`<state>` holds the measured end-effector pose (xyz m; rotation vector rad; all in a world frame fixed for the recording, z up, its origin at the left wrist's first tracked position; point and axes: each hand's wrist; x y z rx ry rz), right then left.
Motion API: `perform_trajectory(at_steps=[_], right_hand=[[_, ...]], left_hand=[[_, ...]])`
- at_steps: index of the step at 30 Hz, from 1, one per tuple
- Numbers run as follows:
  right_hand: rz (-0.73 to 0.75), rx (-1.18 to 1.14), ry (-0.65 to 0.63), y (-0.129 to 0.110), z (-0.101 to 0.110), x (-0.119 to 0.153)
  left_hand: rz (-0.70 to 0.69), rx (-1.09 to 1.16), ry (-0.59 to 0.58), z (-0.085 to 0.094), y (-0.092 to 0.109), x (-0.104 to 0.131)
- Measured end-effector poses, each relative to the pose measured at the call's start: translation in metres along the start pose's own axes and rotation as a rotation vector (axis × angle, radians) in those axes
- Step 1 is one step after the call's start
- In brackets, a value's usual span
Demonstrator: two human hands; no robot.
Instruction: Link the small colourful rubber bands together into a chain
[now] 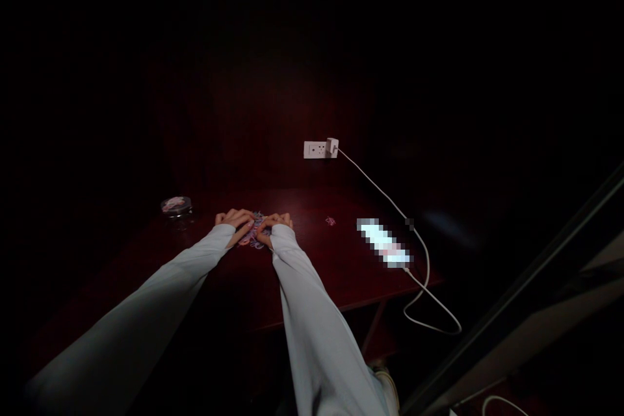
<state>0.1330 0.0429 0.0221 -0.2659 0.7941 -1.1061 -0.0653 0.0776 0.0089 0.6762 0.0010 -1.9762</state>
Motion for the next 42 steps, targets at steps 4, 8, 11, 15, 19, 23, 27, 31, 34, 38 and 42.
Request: perform_trajectory(at_steps=[4, 8, 11, 15, 19, 23, 27, 31, 34, 38, 42], right_hand=[[0.01, -0.004, 0.015, 0.0015, -0.0017, -0.0002], [0.008, 0.013, 0.015, 0.0007, -0.0014, -0.0005], [0.012, 0.012, 0.017, 0.001, -0.0007, -0.001], [0.0, 0.016, 0.052, 0.0035, -0.0007, -0.0015], [0.007, 0.001, 0.072, 0.0047, -0.0015, -0.0013], [0.006, -0.01, 0.046, 0.0042, -0.0022, -0.0012], [0.021, 0.009, 0.014, 0.0063, -0.0032, -0.0019], [0.021, 0.01, 0.006, 0.0083, -0.0032, -0.0023], [0.018, -0.005, 0.001, 0.0075, -0.0024, -0.0018], [0.015, -0.011, 0.005, 0.0063, -0.0023, -0.0013], [0.025, -0.005, -0.008, 0.0076, -0.0035, -0.0013]], left_hand=[[-0.041, 0.014, -0.008, -0.0004, 0.0011, 0.0011], [-0.07, 0.019, -0.038, 0.0, 0.0008, 0.0013], [-0.058, 0.014, -0.035, 0.0008, 0.0005, 0.0008], [-0.014, 0.019, 0.02, 0.0022, 0.0017, 0.0007], [0.023, 0.033, 0.057, 0.0042, 0.0042, 0.0011], [0.028, 0.04, 0.056, 0.0051, 0.005, 0.0008], [0.034, 0.046, 0.067, 0.0032, 0.0036, -0.0005], [0.033, 0.046, 0.073, 0.0028, 0.0042, -0.001], [0.047, 0.038, 0.059, 0.0038, 0.0059, -0.0009], [0.055, 0.031, 0.044, 0.0027, 0.0046, -0.0021], [0.042, 0.042, 0.039, 0.0005, 0.0008, -0.0032]])
Point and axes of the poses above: each hand's wrist, its own x-axis away from the middle knuckle, its own z-axis out of the back of the hand, y = z × x, and after that the axes turned 5 degrees about z, right-handed
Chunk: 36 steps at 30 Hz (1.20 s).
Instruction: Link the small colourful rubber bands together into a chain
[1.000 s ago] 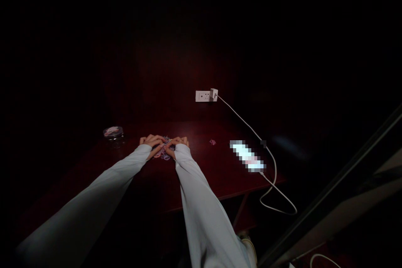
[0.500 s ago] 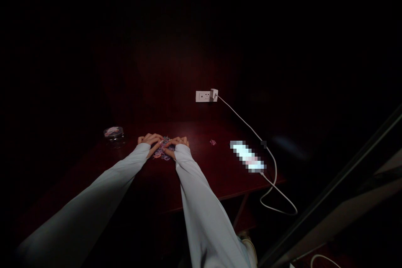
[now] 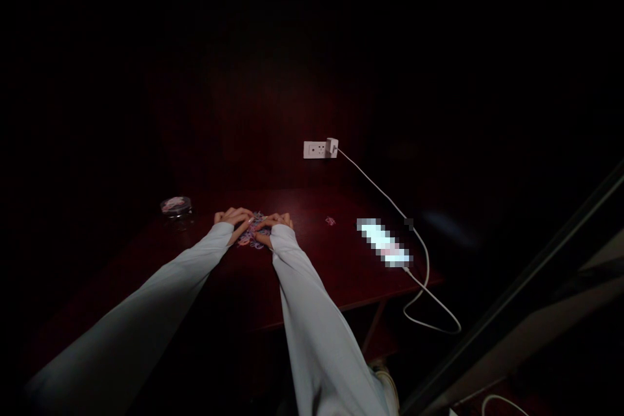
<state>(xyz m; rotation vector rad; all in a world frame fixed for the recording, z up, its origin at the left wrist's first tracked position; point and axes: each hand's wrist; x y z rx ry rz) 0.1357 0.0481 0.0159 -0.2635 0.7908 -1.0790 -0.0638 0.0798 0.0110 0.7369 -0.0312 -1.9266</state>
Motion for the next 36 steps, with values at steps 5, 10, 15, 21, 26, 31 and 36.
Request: perform_trajectory(at_steps=[5, 10, 15, 21, 26, 31, 36], right_hand=[[0.011, -0.006, 0.001, 0.002, -0.001, 0.0], [-0.002, 0.012, -0.008, -0.001, 0.0, 0.001], [-0.019, 0.034, -0.012, -0.003, 0.001, 0.001], [-0.015, 0.042, 0.011, -0.001, 0.0, 0.0], [0.005, 0.032, 0.028, 0.0, -0.001, 0.002], [0.009, 0.01, 0.033, 0.0, 0.0, 0.002], [0.02, -0.002, 0.038, 0.002, 0.0, 0.002]], left_hand=[[-0.019, 0.014, -0.013, 0.002, 0.002, 0.001], [-0.004, 0.003, 0.001, 0.005, 0.008, 0.003], [-0.006, 0.004, 0.021, 0.006, 0.01, 0.004], [-0.013, 0.001, 0.021, 0.006, 0.008, 0.004], [0.005, -0.005, 0.016, 0.006, 0.007, 0.004], [0.005, 0.013, 0.013, 0.005, 0.003, 0.003], [-0.007, 0.026, -0.012, 0.004, 0.002, 0.003]])
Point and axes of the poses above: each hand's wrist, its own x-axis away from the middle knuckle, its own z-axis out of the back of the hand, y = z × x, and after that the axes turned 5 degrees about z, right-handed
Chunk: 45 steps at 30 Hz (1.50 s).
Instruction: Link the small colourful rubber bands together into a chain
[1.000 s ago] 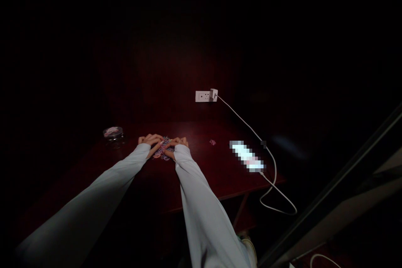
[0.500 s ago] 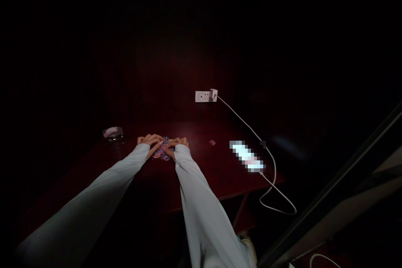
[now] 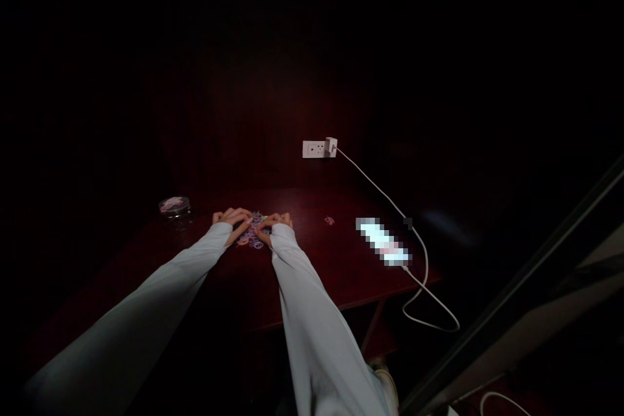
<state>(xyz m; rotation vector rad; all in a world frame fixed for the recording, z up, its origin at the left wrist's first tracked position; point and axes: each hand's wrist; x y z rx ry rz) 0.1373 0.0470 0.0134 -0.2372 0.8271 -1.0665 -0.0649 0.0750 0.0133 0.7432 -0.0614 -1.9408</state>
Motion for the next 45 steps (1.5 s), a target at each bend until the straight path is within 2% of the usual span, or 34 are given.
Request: perform_trajectory(at_steps=[13, 24, 33, 45], right_hand=[[-0.033, 0.003, -0.017, -0.0024, 0.0006, -0.0017], [-0.053, 0.015, -0.034, -0.0054, 0.0018, -0.0028], [-0.073, 0.023, -0.044, -0.0039, 0.0003, -0.0029], [-0.026, 0.048, -0.014, -0.0028, 0.0025, -0.0002]], left_hand=[[-0.006, -0.004, 0.051, -0.0007, 0.007, 0.0024], [0.002, 0.018, -0.007, -0.0013, -0.0006, -0.0017], [-0.007, 0.028, -0.039, 0.004, 0.0089, 0.0001], [-0.048, 0.012, 0.014, 0.0018, 0.0027, -0.0002]])
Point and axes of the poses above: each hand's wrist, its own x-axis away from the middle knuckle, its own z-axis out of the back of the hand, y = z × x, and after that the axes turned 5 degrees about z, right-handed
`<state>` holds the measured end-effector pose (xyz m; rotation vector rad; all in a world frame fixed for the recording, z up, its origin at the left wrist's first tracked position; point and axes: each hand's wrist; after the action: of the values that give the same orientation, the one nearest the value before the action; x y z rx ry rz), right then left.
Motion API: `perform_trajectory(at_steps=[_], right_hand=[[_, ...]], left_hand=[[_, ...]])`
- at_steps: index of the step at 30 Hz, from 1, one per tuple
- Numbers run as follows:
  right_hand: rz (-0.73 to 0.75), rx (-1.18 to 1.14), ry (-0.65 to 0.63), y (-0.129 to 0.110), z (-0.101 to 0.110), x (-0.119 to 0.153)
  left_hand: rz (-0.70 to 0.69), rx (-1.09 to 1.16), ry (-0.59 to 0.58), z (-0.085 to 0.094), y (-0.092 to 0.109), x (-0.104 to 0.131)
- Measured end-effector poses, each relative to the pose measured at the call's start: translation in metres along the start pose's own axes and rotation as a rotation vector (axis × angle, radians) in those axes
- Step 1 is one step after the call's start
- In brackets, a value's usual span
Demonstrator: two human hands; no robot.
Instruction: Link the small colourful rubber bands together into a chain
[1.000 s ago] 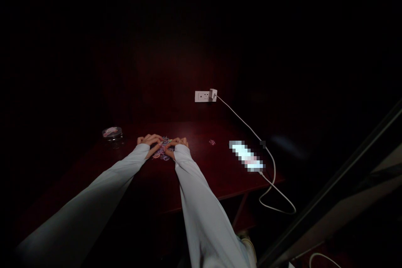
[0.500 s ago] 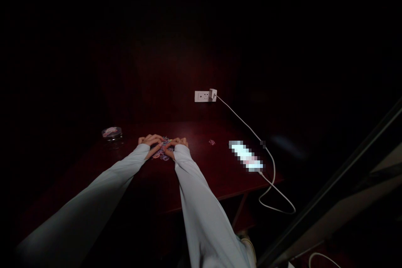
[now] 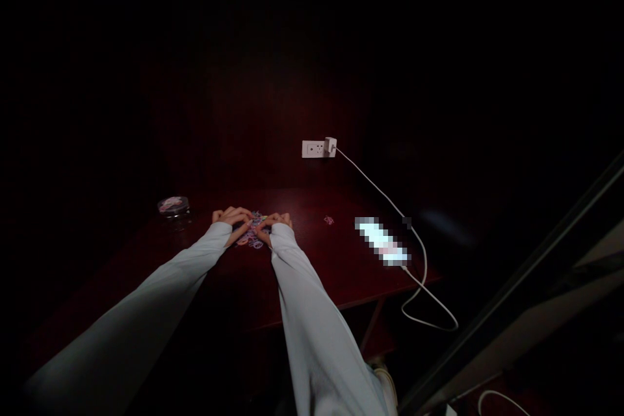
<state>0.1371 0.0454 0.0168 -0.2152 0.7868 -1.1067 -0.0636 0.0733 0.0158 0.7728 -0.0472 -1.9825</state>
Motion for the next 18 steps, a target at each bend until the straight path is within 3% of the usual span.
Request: perform_trajectory(at_steps=[10, 13, 16, 18], right_hand=[[0.028, 0.005, 0.024, 0.0, 0.005, -0.002], [-0.032, 0.094, 0.092, 0.012, 0.023, -0.002], [-0.233, 0.268, 0.262, 0.036, 0.052, 0.005], [-0.343, 0.366, 0.296, 0.053, 0.072, 0.012]], left_hand=[[-0.008, -0.023, 0.018, 0.004, 0.006, 0.002], [-0.004, -0.023, 0.064, 0.001, 0.002, 0.002], [0.003, -0.025, 0.061, 0.0, -0.001, 0.001], [0.0, -0.026, 0.033, 0.001, -0.001, 0.001]])
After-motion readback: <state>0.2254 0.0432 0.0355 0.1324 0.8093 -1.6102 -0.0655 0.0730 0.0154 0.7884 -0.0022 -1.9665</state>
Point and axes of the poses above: each hand's wrist, its own x-axis away from the middle knuckle, its own z-axis out of the back of the hand, y = z × x, and after that the axes turned 5 degrees about z, right-handed
